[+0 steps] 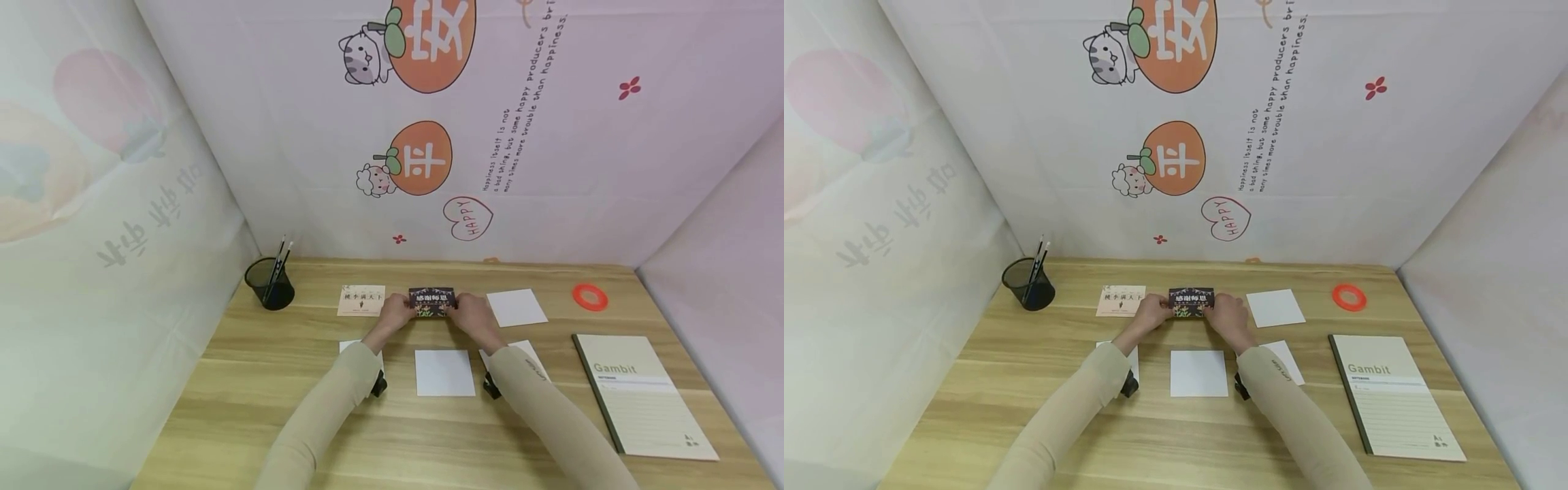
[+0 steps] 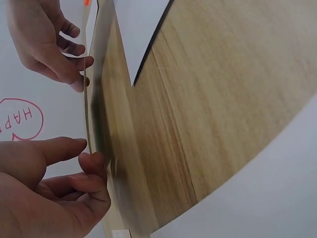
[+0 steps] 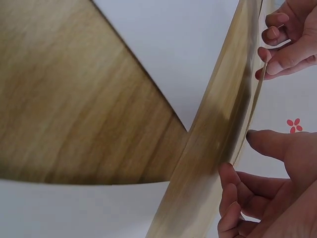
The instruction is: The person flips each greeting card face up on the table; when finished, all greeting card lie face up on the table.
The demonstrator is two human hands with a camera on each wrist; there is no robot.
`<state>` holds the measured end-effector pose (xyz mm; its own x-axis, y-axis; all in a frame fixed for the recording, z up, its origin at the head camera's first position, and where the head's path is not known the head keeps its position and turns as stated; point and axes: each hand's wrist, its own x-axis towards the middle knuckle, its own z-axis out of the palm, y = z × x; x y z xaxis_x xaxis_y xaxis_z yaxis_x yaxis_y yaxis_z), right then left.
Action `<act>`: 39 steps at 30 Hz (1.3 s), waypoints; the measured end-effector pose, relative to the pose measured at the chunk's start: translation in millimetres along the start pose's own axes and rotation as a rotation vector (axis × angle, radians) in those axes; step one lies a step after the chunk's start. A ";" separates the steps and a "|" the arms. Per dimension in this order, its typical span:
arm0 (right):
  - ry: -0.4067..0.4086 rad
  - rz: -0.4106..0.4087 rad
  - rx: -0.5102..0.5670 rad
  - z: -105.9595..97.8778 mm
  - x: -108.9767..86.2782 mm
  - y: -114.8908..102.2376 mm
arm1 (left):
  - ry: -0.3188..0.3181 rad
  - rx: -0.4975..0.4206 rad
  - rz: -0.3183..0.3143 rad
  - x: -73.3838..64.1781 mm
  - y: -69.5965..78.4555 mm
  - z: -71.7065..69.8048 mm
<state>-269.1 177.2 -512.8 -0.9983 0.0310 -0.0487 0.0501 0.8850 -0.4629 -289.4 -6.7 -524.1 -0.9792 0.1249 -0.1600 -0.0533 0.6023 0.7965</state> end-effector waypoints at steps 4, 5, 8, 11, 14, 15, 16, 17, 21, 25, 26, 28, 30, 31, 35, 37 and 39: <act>-0.009 0.005 0.008 2.5 0.1 1.6 | -0.011 0.014 -0.003 0.1 -1.1 1.0; -0.011 0.010 0.013 3.3 0.1 1.7 | -0.014 0.016 -0.003 0.0 -1.2 1.3; -0.014 0.017 0.015 5.2 0.7 2.3 | -0.016 0.029 -0.001 -0.3 -1.5 2.4; -0.016 0.020 0.020 5.6 0.7 2.1 | -0.010 0.051 0.005 -0.7 -1.1 3.5; -0.016 0.024 0.020 5.0 0.3 1.8 | -0.004 0.084 0.007 -1.1 -0.4 3.8; -0.015 0.025 0.021 4.8 0.4 1.7 | -0.002 0.089 0.009 -1.4 0.1 3.6; -0.016 0.026 0.021 4.7 0.4 1.9 | -0.001 0.095 0.012 -1.7 0.5 3.5; -0.016 0.028 0.018 4.6 0.6 2.1 | -0.001 0.102 0.012 -2.1 0.9 3.1; -0.023 0.020 -0.003 3.5 1.5 3.4 | -0.007 0.141 0.018 -4.0 3.6 0.1; -0.031 0.005 -0.010 -1.3 0.2 4.5 | -0.010 0.167 0.042 -6.3 7.2 -3.3; -0.036 0.003 -0.008 -3.1 -0.4 4.7 | -0.011 0.168 0.052 -6.9 8.2 -3.8; -0.043 0.012 0.006 -7.6 -1.7 4.6 | -0.011 0.183 0.079 -8.2 10.4 -4.6; -0.054 0.027 0.025 -12.1 -2.9 5.8 | -0.014 0.198 0.095 -9.4 13.0 -5.0; -0.058 0.036 0.031 -14.4 -3.3 6.9 | -0.017 0.207 0.102 -10.0 14.2 -5.0; -0.042 0.035 0.021 -22.8 -4.5 17.2 | -0.031 0.226 0.126 -11.8 19.6 -4.3; -0.028 0.025 0.011 -26.8 -4.5 24.1 | -0.031 0.228 0.143 -12.5 22.0 -3.4; -0.010 0.014 0.009 -30.3 -4.3 31.5 | -0.021 0.244 0.162 -12.6 24.5 -2.2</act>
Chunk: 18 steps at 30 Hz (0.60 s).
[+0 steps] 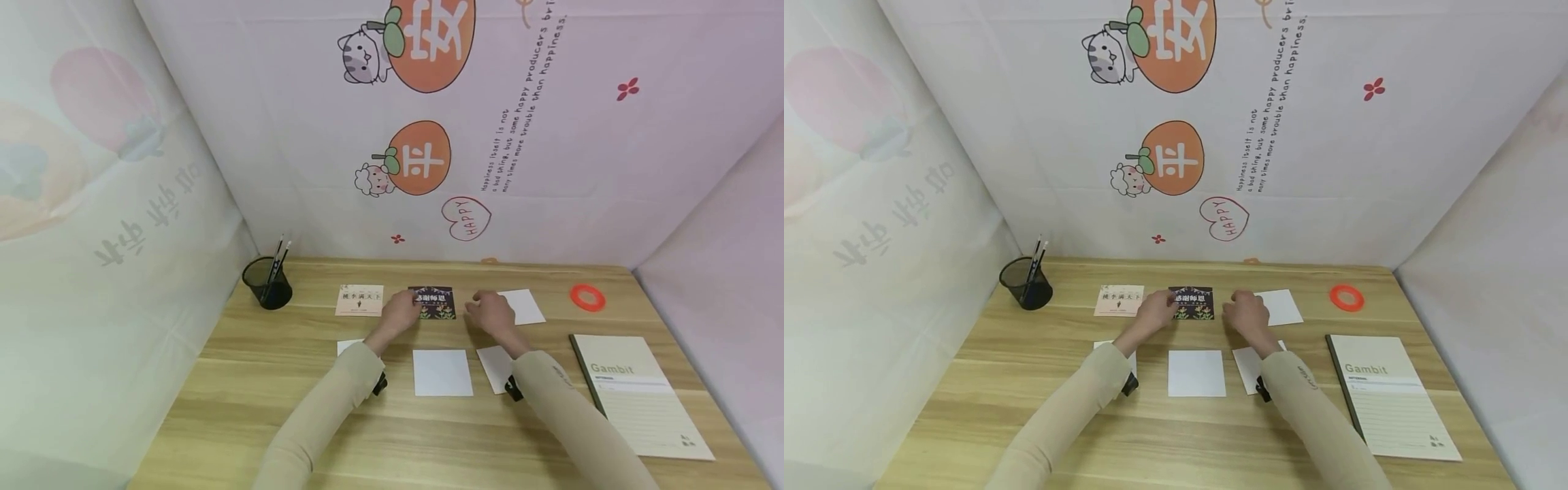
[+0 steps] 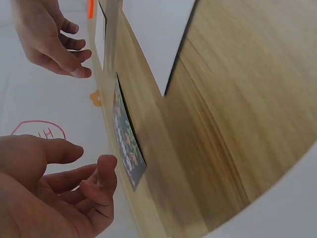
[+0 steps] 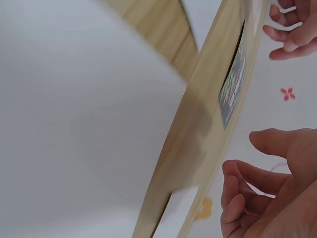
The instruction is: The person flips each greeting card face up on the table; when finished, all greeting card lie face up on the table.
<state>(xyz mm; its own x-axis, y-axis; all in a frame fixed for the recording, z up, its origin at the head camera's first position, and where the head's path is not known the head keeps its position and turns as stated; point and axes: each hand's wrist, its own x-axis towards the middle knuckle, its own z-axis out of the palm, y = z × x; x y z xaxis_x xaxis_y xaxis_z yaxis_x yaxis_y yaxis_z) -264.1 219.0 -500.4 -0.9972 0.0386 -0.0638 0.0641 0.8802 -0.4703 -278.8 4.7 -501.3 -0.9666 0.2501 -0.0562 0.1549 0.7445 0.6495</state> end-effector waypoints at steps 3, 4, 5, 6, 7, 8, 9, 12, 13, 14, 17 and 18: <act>0.014 -0.011 0.010 -6.5 -0.3 13.3 | -0.001 0.016 0.020 1.6 5.6 3.8; 0.021 -0.012 0.013 -8.6 -0.3 17.6 | -0.002 0.023 0.028 2.2 7.7 5.5; 0.030 -0.015 0.016 -10.8 -0.3 22.0 | -0.003 0.028 0.038 2.9 9.8 7.1; 0.038 -0.018 0.021 -13.2 -0.3 26.2 | -0.001 0.043 0.053 3.6 12.0 8.8; 0.050 -0.025 0.022 -15.9 -0.5 29.7 | -0.003 0.039 0.064 4.2 14.4 10.5; 0.062 -0.030 0.020 -18.3 -0.6 33.3 | 0.000 0.046 0.080 4.9 16.7 12.2; 0.076 -0.032 0.016 -20.5 -0.6 36.8 | 0.004 0.057 0.095 5.3 19.3 13.6; 0.115 -0.029 0.007 -25.4 -1.8 46.6 | -0.002 0.064 0.120 6.9 27.3 17.8; 0.126 -0.024 0.002 -26.4 -2.2 49.5 | -0.011 0.056 0.123 7.6 29.7 19.2; 0.130 -0.018 0.002 -27.1 -2.8 52.6 | -0.022 0.055 0.125 8.4 32.0 20.6; 0.147 0.001 0.013 -29.0 -4.8 59.0 | -0.042 0.072 0.137 11.2 38.4 24.8; 0.152 0.001 0.014 -29.4 -5.5 60.9 | -0.042 0.085 0.150 12.6 40.3 26.5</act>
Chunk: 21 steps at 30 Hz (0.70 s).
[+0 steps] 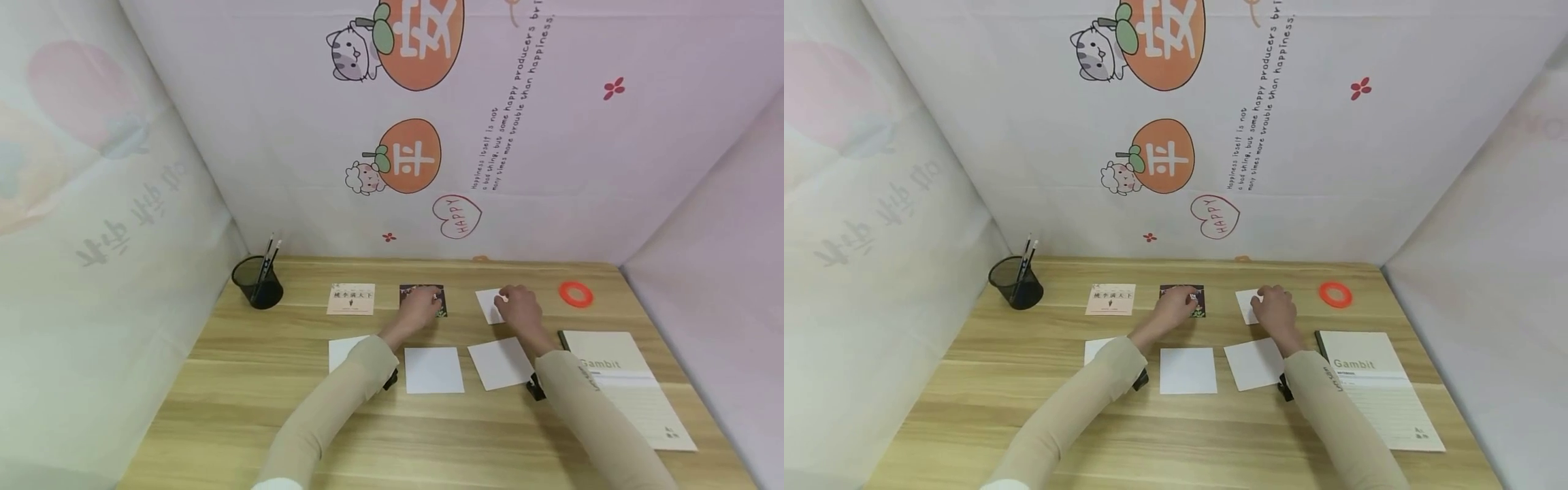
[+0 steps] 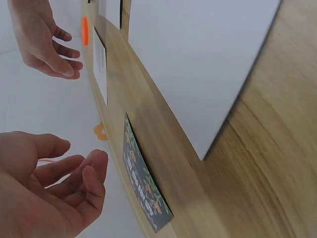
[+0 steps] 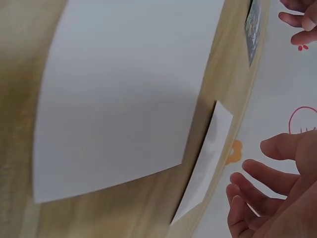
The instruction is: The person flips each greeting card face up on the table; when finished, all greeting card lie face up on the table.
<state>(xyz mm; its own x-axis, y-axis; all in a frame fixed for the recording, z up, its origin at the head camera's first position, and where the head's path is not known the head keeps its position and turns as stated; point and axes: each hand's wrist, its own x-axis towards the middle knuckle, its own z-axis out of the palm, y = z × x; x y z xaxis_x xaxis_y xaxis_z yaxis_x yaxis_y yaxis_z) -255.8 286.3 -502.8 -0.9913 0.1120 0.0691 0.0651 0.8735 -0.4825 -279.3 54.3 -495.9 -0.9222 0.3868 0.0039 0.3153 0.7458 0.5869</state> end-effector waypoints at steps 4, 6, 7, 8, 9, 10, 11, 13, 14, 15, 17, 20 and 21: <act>0.026 -0.006 -0.006 -0.8 -2.8 7.3 | 0.012 0.053 0.044 7.1 7.1 9.4; 0.033 -0.005 -0.012 -1.1 -3.6 11.2 | 0.012 0.066 0.061 10.6 10.9 15.8; 0.034 -0.004 -0.014 -1.7 -3.1 12.3 | 0.012 0.082 0.070 12.7 12.4 18.7; 0.031 -0.002 -0.017 -2.4 -2.5 13.6 | 0.010 0.089 0.079 14.6 14.1 21.6; 0.027 0.002 -0.020 -3.1 -2.0 14.9 | 0.011 0.097 0.084 16.3 15.9 24.9; 0.021 0.006 -0.023 -3.9 -1.2 16.3 | 0.013 0.105 0.091 18.1 17.4 28.9; 0.013 0.011 -0.022 -4.5 -0.5 18.0 | 0.014 0.113 0.099 19.5 19.3 32.7; -0.001 0.014 -0.020 -5.3 0.4 20.1 | 0.025 0.124 0.099 21.8 23.2 41.0; -0.006 0.016 -0.018 -5.4 0.8 21.2 | 0.027 0.122 0.093 22.3 25.5 44.4; -0.009 0.018 -0.014 -5.1 1.2 22.1 | 0.026 0.127 0.090 23.0 27.8 47.8; -0.013 0.023 -0.007 -4.7 1.6 23.3 | 0.022 0.141 0.083 23.9 32.8 52.4; -0.015 0.032 0.002 -3.7 2.6 25.2 | 0.008 0.166 0.079 26.1 38.3 58.6; -0.017 0.033 0.005 -3.6 3.0 25.9 | 0.007 0.182 0.081 27.0 39.6 60.6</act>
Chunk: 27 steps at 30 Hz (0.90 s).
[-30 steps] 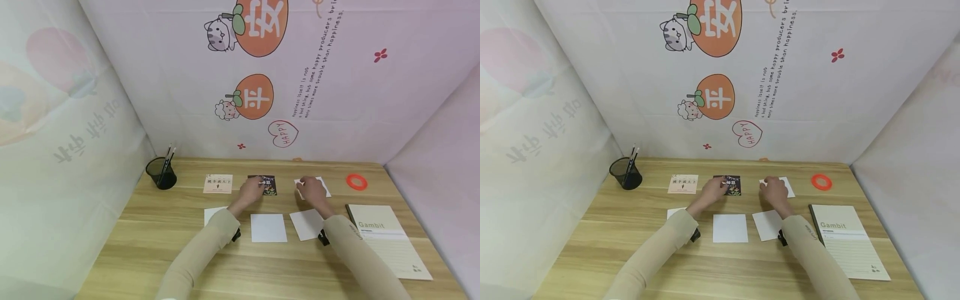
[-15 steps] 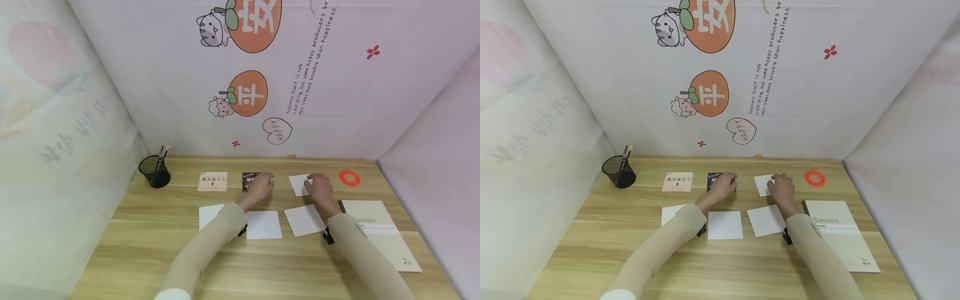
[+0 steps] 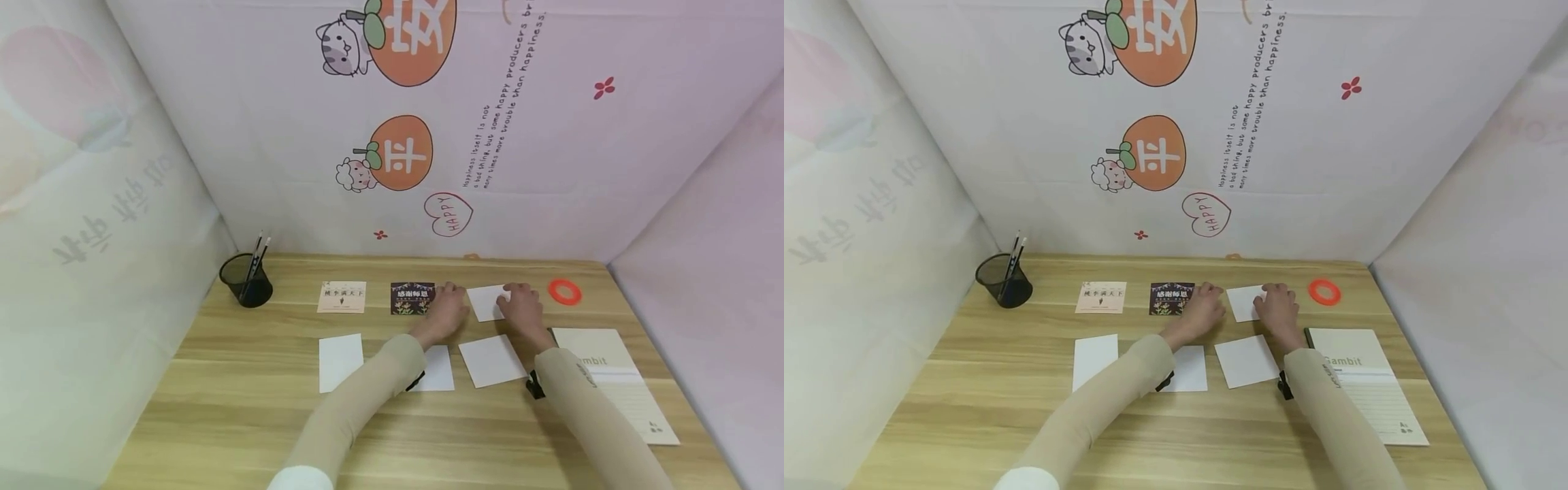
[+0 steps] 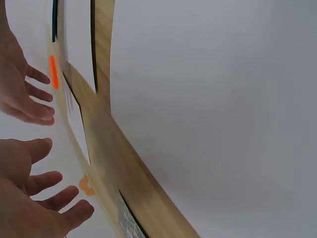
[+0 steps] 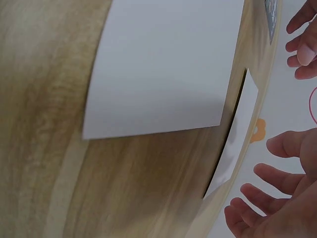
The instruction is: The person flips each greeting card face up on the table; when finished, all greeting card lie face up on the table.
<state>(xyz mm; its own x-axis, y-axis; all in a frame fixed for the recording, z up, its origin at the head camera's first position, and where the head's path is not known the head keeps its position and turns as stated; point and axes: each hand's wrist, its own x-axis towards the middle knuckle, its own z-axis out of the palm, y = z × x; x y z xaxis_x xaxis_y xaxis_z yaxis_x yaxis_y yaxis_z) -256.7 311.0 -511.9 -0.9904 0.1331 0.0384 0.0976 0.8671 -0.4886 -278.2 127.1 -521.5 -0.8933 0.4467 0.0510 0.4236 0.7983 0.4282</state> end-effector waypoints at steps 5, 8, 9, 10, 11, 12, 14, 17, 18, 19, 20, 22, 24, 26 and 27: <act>-0.021 -0.017 0.012 -3.4 4.9 4.9 | 0.013 0.037 0.022 5.0 9.5 4.1; -0.050 -0.037 0.029 -2.6 6.5 7.8 | 0.015 0.055 0.027 4.6 13.3 6.7; -0.063 -0.040 0.038 -2.1 6.2 8.9 | 0.014 0.071 0.030 3.9 14.5 8.3; -0.077 -0.040 0.048 -1.3 5.8 10.1 | 0.010 0.084 0.030 3.3 15.6 10.0; -0.091 -0.042 0.050 -0.7 5.0 11.1 | 0.008 0.102 0.033 2.6 16.8 12.0; -0.105 -0.035 0.050 -0.4 4.0 11.9 | 0.002 0.122 0.037 2.0 18.0 14.4; -0.130 -0.019 0.034 1.4 2.6 13.1 | -0.011 0.155 0.045 0.4 19.0 18.2; -0.147 0.011 -0.001 1.2 2.8 13.9 | -0.008 0.184 0.061 1.6 21.9 21.9; -0.149 0.020 -0.016 0.8 3.5 14.1 | -0.006 0.186 0.062 2.5 22.9 22.4; -0.147 0.025 -0.031 0.5 4.5 13.7 | -0.003 0.186 0.062 3.4 23.9 22.6; -0.146 0.029 -0.037 0.4 5.7 13.2 | 0.002 0.188 0.059 4.6 24.5 22.6; -0.148 0.029 -0.051 0.9 7.2 11.6 | 0.001 0.186 0.046 6.1 25.2 22.2; -0.149 0.029 -0.057 2.6 7.9 9.5 | -0.010 0.199 0.043 6.9 24.7 22.3; -0.150 0.028 -0.053 4.9 8.1 8.3 | -0.019 0.220 0.047 7.2 23.8 23.7; -0.149 0.029 -0.052 5.9 8.0 7.7 | -0.025 0.235 0.053 7.3 23.4 24.4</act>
<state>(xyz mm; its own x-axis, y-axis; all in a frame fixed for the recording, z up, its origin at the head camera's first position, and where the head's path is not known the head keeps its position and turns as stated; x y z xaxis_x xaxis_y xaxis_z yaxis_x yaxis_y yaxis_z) -264.4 315.9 -520.5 -0.9903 0.0892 -0.1067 0.1275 0.8881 -0.4417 -271.1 158.9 -533.2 -0.8663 0.4975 0.0442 0.4954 0.8446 0.2032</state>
